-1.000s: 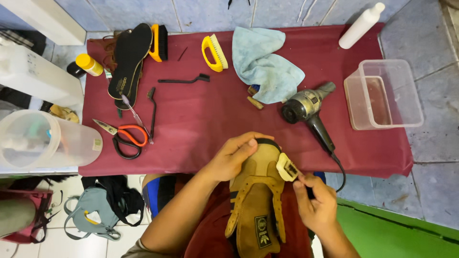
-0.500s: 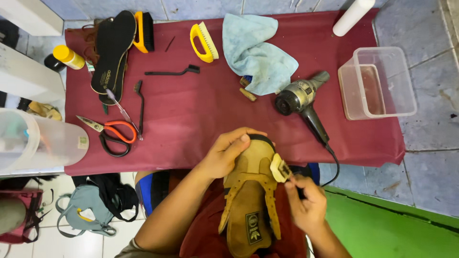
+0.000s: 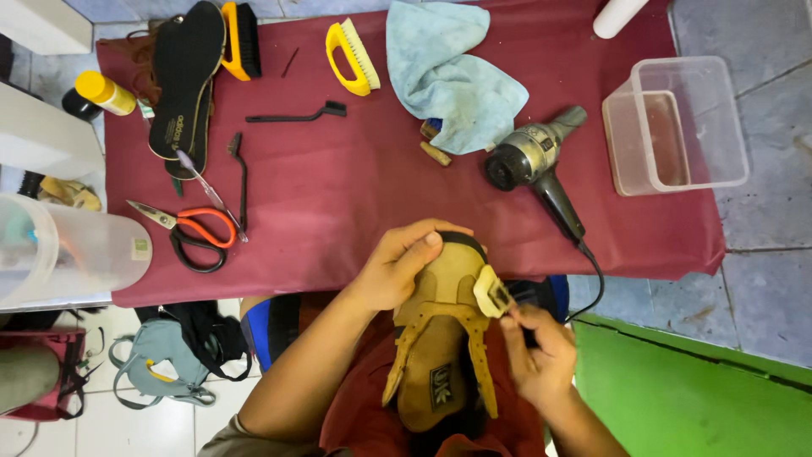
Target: The person holds a tan and black sneaker and scrubs its exterior surfaces with a small brush. They rotate the shoe to clean the toe, sides, and heel areas. The person also wipes the shoe with their hand to remove loose debris.
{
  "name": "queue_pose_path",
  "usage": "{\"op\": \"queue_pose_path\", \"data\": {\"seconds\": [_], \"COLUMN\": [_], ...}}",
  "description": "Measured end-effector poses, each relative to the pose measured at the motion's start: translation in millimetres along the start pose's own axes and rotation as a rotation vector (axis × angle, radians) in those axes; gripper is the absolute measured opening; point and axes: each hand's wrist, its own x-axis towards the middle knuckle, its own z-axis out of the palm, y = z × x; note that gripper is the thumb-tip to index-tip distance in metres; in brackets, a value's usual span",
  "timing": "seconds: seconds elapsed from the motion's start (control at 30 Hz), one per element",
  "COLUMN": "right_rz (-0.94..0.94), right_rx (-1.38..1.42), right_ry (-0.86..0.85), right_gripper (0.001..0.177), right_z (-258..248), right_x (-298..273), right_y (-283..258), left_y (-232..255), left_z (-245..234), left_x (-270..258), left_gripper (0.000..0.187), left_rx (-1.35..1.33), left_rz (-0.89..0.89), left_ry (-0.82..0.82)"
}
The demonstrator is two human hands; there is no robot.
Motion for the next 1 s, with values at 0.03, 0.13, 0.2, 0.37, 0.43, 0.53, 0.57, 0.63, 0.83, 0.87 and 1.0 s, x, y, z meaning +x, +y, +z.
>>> {"op": "queue_pose_path", "data": {"seconds": [0.03,0.13,0.2,0.37,0.43,0.53,0.57,0.63,0.83,0.87,1.0], "right_rz": [0.008,0.006,-0.02,-0.036,-0.011,0.005,-0.006,-0.045,-0.106,-0.069,-0.014], "right_rx": [-0.016,-0.096,-0.158,0.106,0.133,0.151,0.144,0.128,0.154,0.175,0.248], "right_ry": [0.014,0.044,0.056,0.083,0.097,0.133,0.146,0.16,0.125,0.113,0.165], "right_gripper": [0.008,0.014,0.021,0.007,0.008,0.01,0.009,0.01,0.008,0.01,0.008], "right_z": [2,-1,-3,-1,9,14,14,7,0,3,16], "right_x": [-4,18,45,33,-1,-16,-15,21,25,9,-19], "right_y": [4,-18,-31,-10,9,15,14,-12,-10,0,9], "left_y": [1,3,-2,-4,7,13,14,2,-1,8,19], "left_z": [0,5,8,11,12,18,21,14,15,17,25], "left_x": [1,4,10,9,4,4,4,10,10,7,4], "left_gripper": [0.041,0.044,0.045,0.036,0.038,0.041,0.042,0.042,0.039,0.041,0.042], "left_rx": [-0.012,0.064,0.157,-0.014,-0.027,-0.068,-0.096,-0.071,-0.007,-0.007,-0.094], "left_rz": [0.006,-0.006,-0.007,0.103,0.091,0.072,0.065,0.078,0.109,0.112,0.087], "left_ry": [-0.006,-0.031,-0.045,0.068,0.095,0.117,0.122,0.086,0.054,0.069,0.114]}}
